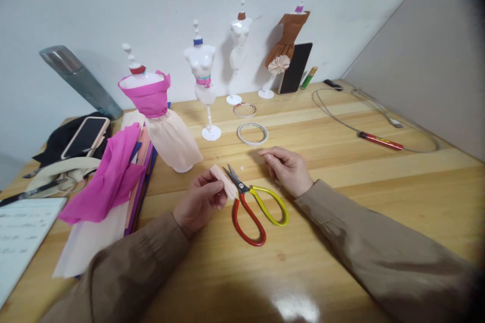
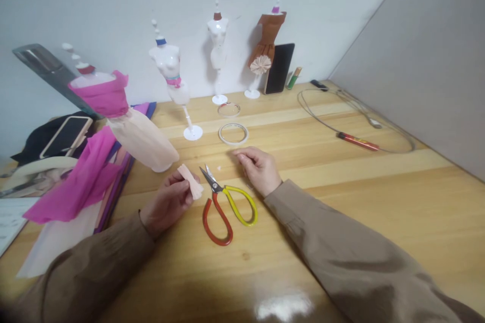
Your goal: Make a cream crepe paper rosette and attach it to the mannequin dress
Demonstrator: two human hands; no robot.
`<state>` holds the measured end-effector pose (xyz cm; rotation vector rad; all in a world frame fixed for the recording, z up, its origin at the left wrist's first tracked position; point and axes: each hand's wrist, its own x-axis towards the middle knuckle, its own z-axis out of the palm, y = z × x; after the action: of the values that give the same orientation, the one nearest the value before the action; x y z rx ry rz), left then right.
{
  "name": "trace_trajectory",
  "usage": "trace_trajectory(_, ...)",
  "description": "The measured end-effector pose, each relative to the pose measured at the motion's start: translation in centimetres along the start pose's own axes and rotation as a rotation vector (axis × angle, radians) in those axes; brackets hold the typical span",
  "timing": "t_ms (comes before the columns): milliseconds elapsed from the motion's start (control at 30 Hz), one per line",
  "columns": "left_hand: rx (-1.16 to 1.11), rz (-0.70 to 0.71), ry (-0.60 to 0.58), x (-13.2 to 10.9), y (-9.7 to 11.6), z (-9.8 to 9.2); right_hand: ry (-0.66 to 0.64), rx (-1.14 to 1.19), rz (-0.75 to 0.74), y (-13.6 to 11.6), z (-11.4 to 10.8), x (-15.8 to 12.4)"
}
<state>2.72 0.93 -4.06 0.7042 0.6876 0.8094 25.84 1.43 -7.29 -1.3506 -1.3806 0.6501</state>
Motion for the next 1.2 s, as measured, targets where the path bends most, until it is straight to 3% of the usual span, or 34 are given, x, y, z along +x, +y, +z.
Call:
trace_trajectory(133,0.026,0.001,-0.018,0.1,0.0,0.1,0.0,0.161,0.043,0.2,0.3,-0.2)
trace_trajectory(267,0.02,-0.021,-0.005,-0.1,0.2,0.3,0.016,0.258,0.182,-0.3,0.4,-0.4)
trace_trajectory(400,0.021,-0.006,-0.014,-0.2,0.3,0.2,0.054,0.121,0.244,-0.8,0.4,-0.5)
trace_trajectory(533,0.052,0.035,-0.032,-0.1,0.2,0.0,0.076,-0.072,0.126,-1.0,-0.2,0.1)
trace_trajectory(600,0.057,0.046,-0.025,-0.1,0.2,0.0,-0.042,-0.08,0.047,-1.0,-1.1,0.7)
trace_trajectory(733,0.069,0.064,-0.042,-0.1,0.1,0.2,-0.524,-0.092,-0.058,-0.8,-3.9,1.8)
trace_trajectory(800,0.082,0.068,-0.066,-0.1,0.0,0.2,-0.688,-0.139,-0.049,-0.7,-5.1,1.9)
trace_trajectory(900,0.098,0.065,-0.074,-0.2,-0.1,0.1,-0.808,-0.272,-0.047,-1.1,-6.0,1.7)
trace_trajectory(1000,0.105,0.065,-0.056,-0.2,-0.1,0.1,-0.898,-0.393,-0.206,-2.2,-5.6,1.3)
trace_trajectory(1067,0.115,0.074,-0.048,-0.1,-0.1,0.1,-0.869,-0.455,-0.321,-2.8,-5.0,1.2)
trace_trajectory(1200,0.137,0.085,-0.051,0.2,-0.1,0.4,-0.549,-0.517,-0.305,-2.3,-4.2,1.6)
